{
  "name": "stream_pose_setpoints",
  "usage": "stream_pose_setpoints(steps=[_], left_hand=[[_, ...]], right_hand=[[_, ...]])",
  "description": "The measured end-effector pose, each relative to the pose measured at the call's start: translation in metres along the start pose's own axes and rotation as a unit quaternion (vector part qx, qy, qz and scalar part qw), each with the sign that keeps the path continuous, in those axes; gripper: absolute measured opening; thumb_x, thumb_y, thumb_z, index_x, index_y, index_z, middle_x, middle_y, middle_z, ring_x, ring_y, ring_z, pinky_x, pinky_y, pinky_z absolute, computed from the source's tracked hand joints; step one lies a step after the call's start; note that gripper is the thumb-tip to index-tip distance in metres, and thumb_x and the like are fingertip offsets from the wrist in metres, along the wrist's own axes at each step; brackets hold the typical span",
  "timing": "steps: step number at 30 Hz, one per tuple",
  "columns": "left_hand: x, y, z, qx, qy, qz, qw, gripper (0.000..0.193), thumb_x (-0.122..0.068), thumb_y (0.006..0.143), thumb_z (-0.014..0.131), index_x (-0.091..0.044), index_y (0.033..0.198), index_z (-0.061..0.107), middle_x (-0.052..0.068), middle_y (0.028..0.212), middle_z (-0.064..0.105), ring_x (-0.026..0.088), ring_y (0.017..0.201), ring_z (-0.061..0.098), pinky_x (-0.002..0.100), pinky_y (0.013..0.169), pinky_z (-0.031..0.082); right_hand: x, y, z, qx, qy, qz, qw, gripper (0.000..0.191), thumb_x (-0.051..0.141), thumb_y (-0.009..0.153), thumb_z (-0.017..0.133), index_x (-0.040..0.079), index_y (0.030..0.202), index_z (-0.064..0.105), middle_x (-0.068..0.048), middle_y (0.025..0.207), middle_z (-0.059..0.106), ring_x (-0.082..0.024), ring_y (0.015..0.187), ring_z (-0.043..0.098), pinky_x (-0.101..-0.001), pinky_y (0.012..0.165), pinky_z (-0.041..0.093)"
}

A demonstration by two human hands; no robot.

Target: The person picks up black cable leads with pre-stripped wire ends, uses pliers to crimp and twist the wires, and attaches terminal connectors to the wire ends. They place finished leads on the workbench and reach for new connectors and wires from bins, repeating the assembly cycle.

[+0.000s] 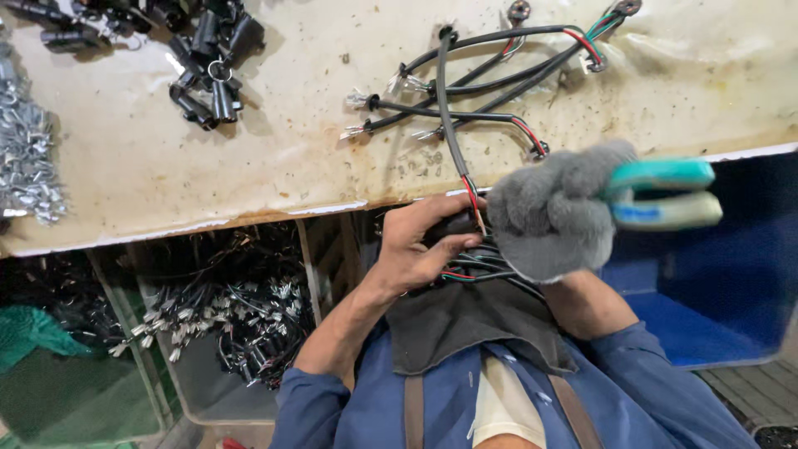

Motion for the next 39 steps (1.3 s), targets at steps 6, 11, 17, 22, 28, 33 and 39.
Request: stream_pose_setpoints(steps=[6,11,17,22,28,33,39], left_hand=[[-0.014,0.006,-0.004,-0.002,-0.114,-0.095,0.989,0.053,-0.011,0.09,0.083,-0.003,0.138,0.062,0.013,0.118,0.074,0.015,0.103,0.072,0.026,0.096,0.056],[-0.052,0.022,0.004,0.215,0.044,-0.016,0.975,0.065,-0.017,0.094,0.08,-0.007,0.152,0.052,0.014,0.11,0.074,0.024,0.08,0.072,0.035,0.08,0.055],[-0.054,0.02,-0.015,0.214,0.399,0.014,0.892,0.059,-0.019,0.081,0.07,-0.01,0.138,0.06,0.015,0.086,0.069,0.034,0.072,0.068,0.046,0.058,0.051],[-0.037,0.005,-0.054,0.219,0.214,0.029,0.952,0.034,-0.032,0.091,0.076,-0.017,0.121,0.071,0.01,0.086,0.075,0.029,0.07,0.07,0.041,0.06,0.054],[0.017,0.084,-0.147,-0.183,0.678,0.051,0.71,0.009,0.001,0.098,0.072,-0.001,0.105,0.065,0.022,0.13,0.065,0.034,0.117,0.065,0.041,0.098,0.054],[0.063,0.091,-0.216,-0.198,0.7,0.054,0.684,0.04,-0.021,0.099,0.075,-0.006,0.135,0.064,0.024,0.156,0.046,0.042,0.15,0.031,0.057,0.128,0.014],[0.042,0.061,-0.154,-0.226,-0.025,0.01,0.974,0.04,-0.043,0.108,0.063,-0.014,0.135,0.059,0.009,0.107,0.07,0.021,0.094,0.068,0.036,0.08,0.052]], right_hand=[[0.007,0.028,-0.012,-0.085,0.029,0.104,0.991,0.013,0.013,0.099,0.056,0.014,0.095,0.044,0.004,0.061,0.034,-0.005,0.042,0.028,-0.024,0.036,0.026],[-0.021,0.099,-0.011,-0.065,-0.498,0.02,0.864,0.013,0.01,0.101,0.067,0.007,0.106,0.056,0.001,0.078,0.055,-0.007,0.061,0.052,-0.0254,0.051,0.043],[0.029,0.086,-0.039,0.002,-0.655,-0.123,0.746,0.012,0.006,0.106,0.067,0.001,0.116,0.063,-0.005,0.097,0.065,-0.012,0.087,0.063,-0.0282,0.076,0.053],[0.059,0.08,-0.085,0.057,-0.918,-0.195,0.341,0.028,0.021,0.094,0.087,0.004,0.095,0.066,-0.011,0.087,0.065,-0.022,0.069,0.064,-0.0346,0.055,0.048],[0.055,0.042,-0.087,0.028,-0.908,-0.129,0.398,0.02,0.018,0.102,0.075,0.006,0.097,0.059,-0.012,0.093,0.063,-0.029,0.083,0.064,-0.0403,0.07,0.05],[0.052,0.03,-0.099,0.017,-0.918,-0.037,0.394,0.022,0.019,0.104,0.077,0.005,0.103,0.06,-0.016,0.09,0.065,-0.034,0.078,0.067,-0.0453,0.068,0.053],[0.055,0.026,-0.104,0.013,-0.891,-0.086,0.446,0.023,0.017,0.104,0.076,0.003,0.111,0.059,-0.015,0.09,0.068,-0.035,0.079,0.069,-0.043,0.068,0.055]])
Point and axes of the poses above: each hand's wrist, its own y-axis towards the middle knuckle, its own z-axis out of the palm, x = y × z, the point moved 1 cm from there along y, towards the middle knuckle
